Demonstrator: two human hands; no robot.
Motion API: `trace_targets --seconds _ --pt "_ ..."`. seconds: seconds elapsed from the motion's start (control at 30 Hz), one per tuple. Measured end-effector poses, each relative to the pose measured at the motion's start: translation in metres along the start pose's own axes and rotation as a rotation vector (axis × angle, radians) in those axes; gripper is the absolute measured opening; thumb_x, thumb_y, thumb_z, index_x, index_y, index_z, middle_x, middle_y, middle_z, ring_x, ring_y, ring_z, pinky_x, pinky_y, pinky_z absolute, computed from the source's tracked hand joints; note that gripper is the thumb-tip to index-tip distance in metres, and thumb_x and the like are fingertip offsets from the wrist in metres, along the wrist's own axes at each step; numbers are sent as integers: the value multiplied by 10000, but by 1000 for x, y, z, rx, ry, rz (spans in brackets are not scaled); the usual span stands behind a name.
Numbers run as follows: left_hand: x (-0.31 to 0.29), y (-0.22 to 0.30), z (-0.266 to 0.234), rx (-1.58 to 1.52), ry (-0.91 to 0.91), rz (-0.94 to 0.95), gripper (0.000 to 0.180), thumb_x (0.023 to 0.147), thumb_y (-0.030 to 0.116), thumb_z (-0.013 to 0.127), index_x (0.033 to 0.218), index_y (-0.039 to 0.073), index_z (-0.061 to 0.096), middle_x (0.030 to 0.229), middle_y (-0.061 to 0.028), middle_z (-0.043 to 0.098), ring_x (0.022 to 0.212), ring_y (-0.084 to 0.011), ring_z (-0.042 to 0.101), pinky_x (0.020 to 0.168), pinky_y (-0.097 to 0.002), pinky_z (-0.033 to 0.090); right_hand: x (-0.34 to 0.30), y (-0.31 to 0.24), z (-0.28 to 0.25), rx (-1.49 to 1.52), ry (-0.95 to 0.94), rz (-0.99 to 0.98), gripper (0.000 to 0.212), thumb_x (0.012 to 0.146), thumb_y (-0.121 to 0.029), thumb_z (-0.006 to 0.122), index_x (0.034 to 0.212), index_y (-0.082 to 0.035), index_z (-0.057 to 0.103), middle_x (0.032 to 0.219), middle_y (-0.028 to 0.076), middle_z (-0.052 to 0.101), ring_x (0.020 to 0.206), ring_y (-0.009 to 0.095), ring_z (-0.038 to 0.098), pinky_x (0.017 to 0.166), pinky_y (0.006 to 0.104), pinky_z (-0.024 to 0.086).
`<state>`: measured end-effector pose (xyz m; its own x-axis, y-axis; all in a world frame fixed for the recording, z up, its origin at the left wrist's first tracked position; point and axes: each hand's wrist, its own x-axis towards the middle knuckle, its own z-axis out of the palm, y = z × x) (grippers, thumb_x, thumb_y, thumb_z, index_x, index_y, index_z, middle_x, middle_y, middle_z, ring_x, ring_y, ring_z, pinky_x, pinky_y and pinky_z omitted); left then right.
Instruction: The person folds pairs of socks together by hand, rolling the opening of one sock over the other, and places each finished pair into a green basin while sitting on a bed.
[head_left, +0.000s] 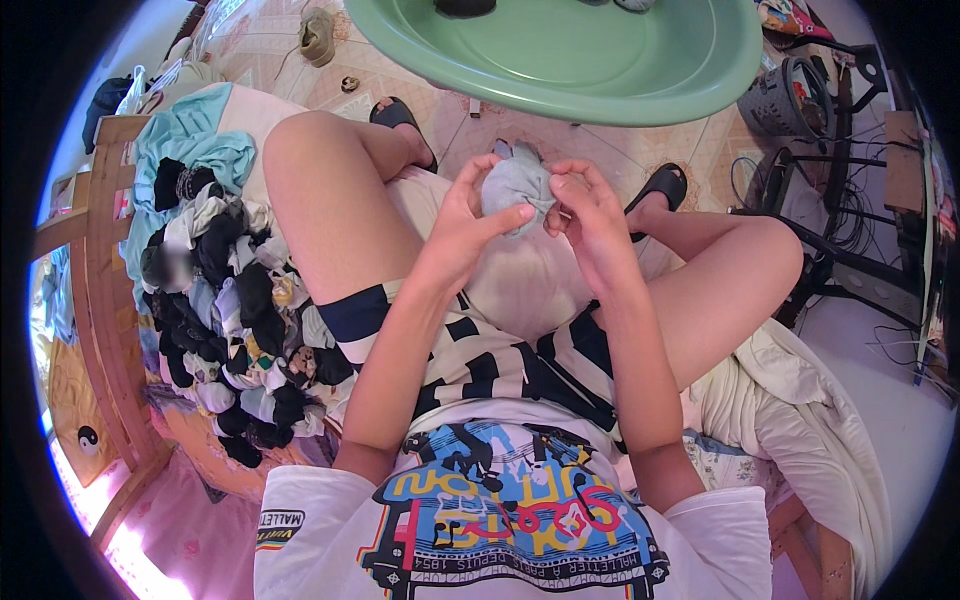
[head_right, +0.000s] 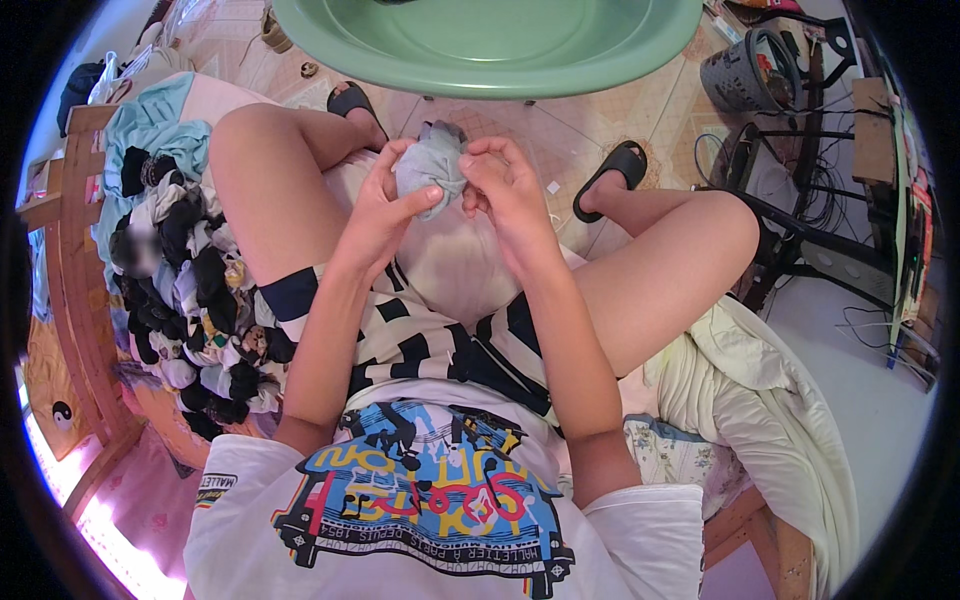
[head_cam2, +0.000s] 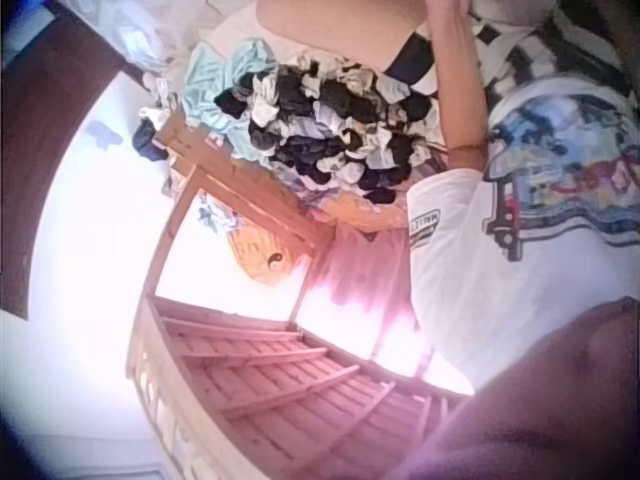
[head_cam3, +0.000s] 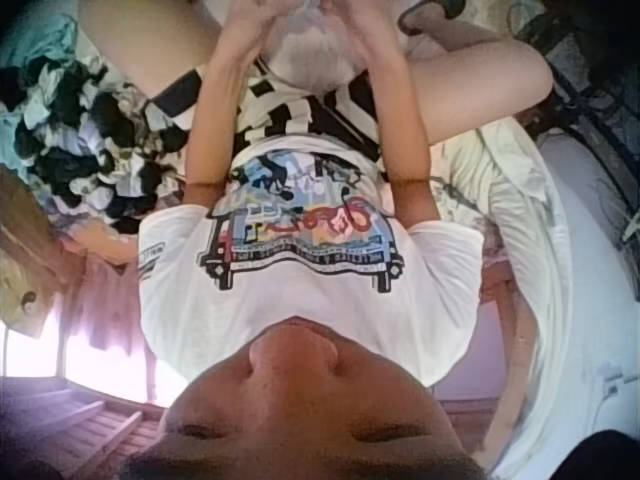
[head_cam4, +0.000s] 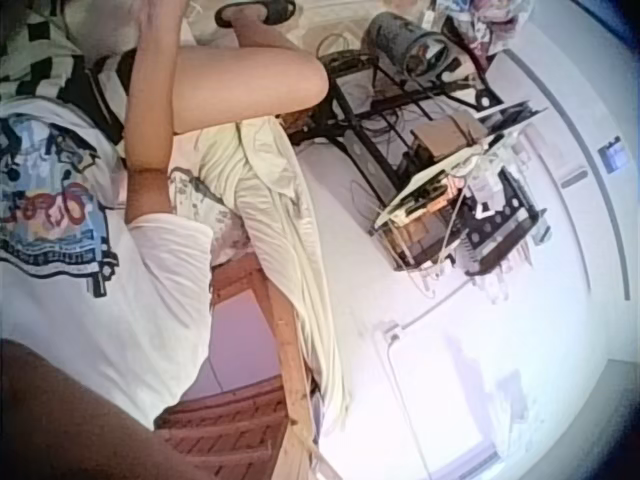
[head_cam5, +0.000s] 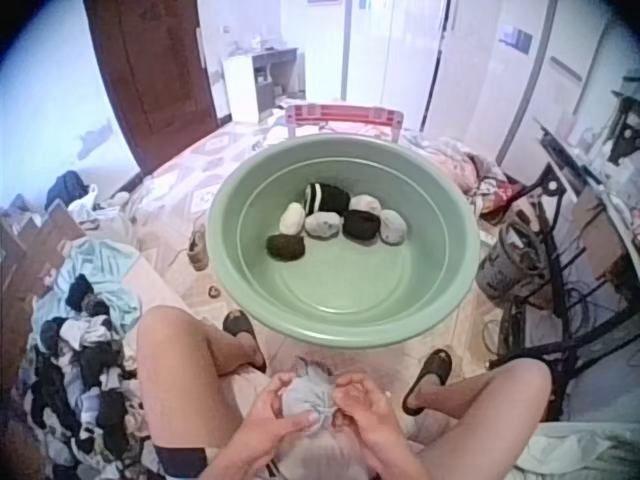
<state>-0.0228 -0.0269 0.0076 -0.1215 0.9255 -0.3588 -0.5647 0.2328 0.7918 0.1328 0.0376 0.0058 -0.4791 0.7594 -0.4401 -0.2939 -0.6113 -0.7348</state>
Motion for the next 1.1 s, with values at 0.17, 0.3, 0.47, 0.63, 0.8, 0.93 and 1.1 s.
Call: trace_targets --seconds 0.17,0.3,0.47,0.63,0.8,0.93,1.1 --pt "2 -3 0 310 25 137 621 755 27 725 1286 52 402 1158 -115 541 1050 -201 562 901 -316 470 -1 9 11 -308 6 -166 371 861 -87 715 1155 -7 504 905 32 620 742 72 569 635 219 443" --pt "9 -20 -5 671 120 391 601 748 53 716 1274 45 426 1126 -131 545 1038 -248 579 876 -347 484 1 7 4 -349 18 -80 363 869 -85 708 1169 14 528 937 33 643 763 72 591 665 213 466" --pt "5 -16 3 998 191 476 458 792 69 680 1212 12 505 1122 -185 560 1028 -358 597 841 -407 505 2 13 0 -426 12 -104 328 882 -65 684 1166 40 559 974 49 661 795 73 608 694 208 484" --pt "3 -20 3 1172 238 490 317 873 94 612 1171 -10 578 974 -231 636 796 -358 628 736 -378 508 -2 11 5 -318 39 -28 338 881 -50 673 1176 57 546 973 55 660 811 69 604 678 201 479" --pt "3 -19 0 1068 246 254 262 938 154 547 1119 -26 605 803 -220 625 643 -281 600 619 -364 476 2 13 -1 -292 22 14 384 865 -51 694 1195 49 526 967 47 652 789 54 589 649 198 465" --pt "3 -20 -3 829 282 196 256 982 170 481 1078 -28 612 841 -210 653 701 -300 634 651 -380 486 -1 6 7 -183 -38 37 361 854 -60 714 1153 18 528 964 28 648 712 23 542 580 185 418" --pt "4 -19 3 483 322 251 247 1000 137 436 1043 -17 625 809 -77 636 699 -149 581 669 -305 468 -2 3 12 -134 -121 19 316 855 -97 734 1097 -45 538 913 3 644 632 6 479 514 176 354"
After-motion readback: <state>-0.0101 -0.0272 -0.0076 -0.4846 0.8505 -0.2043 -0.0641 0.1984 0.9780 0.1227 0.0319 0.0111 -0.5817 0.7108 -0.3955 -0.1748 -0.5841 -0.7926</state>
